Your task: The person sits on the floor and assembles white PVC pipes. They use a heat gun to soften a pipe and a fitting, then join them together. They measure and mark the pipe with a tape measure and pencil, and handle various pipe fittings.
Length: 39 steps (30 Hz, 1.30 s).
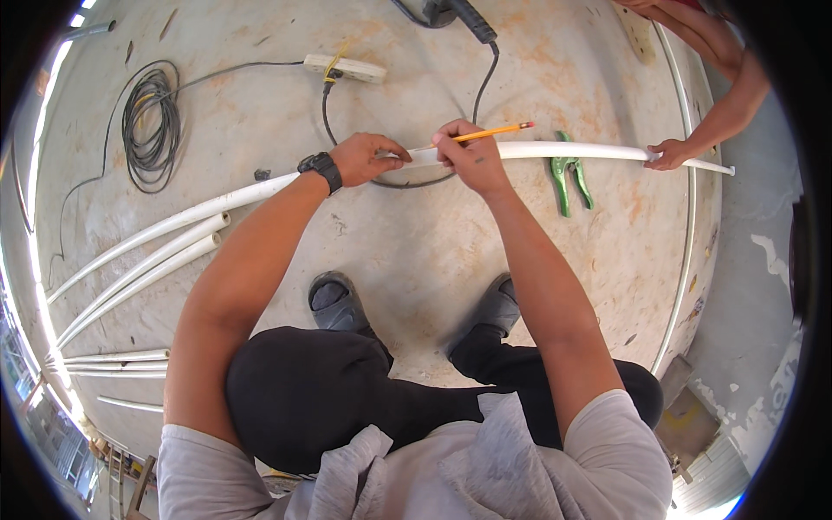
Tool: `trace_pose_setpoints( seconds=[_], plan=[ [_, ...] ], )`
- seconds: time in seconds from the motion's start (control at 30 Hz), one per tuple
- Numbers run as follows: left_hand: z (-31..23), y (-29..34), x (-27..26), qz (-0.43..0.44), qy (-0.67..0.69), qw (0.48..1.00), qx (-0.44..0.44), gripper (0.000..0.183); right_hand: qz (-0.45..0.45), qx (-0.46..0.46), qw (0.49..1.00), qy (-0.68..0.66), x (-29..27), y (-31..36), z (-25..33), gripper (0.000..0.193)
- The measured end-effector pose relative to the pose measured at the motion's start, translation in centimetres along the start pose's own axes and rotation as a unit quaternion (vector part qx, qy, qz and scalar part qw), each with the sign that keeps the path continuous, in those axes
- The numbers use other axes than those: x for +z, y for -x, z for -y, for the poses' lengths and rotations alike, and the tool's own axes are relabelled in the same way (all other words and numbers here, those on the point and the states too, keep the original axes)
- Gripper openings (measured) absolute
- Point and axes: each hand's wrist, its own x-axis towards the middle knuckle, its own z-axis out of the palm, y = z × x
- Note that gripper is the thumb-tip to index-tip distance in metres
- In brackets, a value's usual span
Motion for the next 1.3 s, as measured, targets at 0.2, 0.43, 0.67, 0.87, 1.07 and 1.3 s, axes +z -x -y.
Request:
trace_pose_setpoints(
  seconds=[0.2,0.43,0.67,0.87,1.07,1.3],
  plan=[
    [0.1,-0.1,0.1,-0.007,0.005,1.0,-0.003,0.022,-0.036,-0.059,0.996,0.057,0.7,-0.6,-1.4,0.014],
    [0.8,-0.4,0.2,-0.017,0.022,1.0,0.009,0.023,0.025,-0.107,0.979,0.169,0.5,-0.5,-1.6,0.012],
    [1.1,-0.5,0.2,-0.009,0.034,0.999,0.01,0.023,0.033,-0.11,0.976,0.183,0.7,-0.6,-1.6,0.013],
    [1.0,-0.5,0.3,-0.009,0.034,0.999,-0.004,0.022,0.042,-0.118,0.976,0.178,0.7,-0.5,-1.7,0.014],
    [1.4,-0.6,0.4,-0.016,0.04,0.999,0.004,0.023,0.042,-0.112,0.977,0.179,0.7,-0.6,-1.7,0.012],
    [1.6,-0.7,0.3,-0.012,0.056,0.998,-0.005,0.023,0.045,-0.107,0.978,0.173,0.6,-0.8,-1.7,0.012]
  ],
)
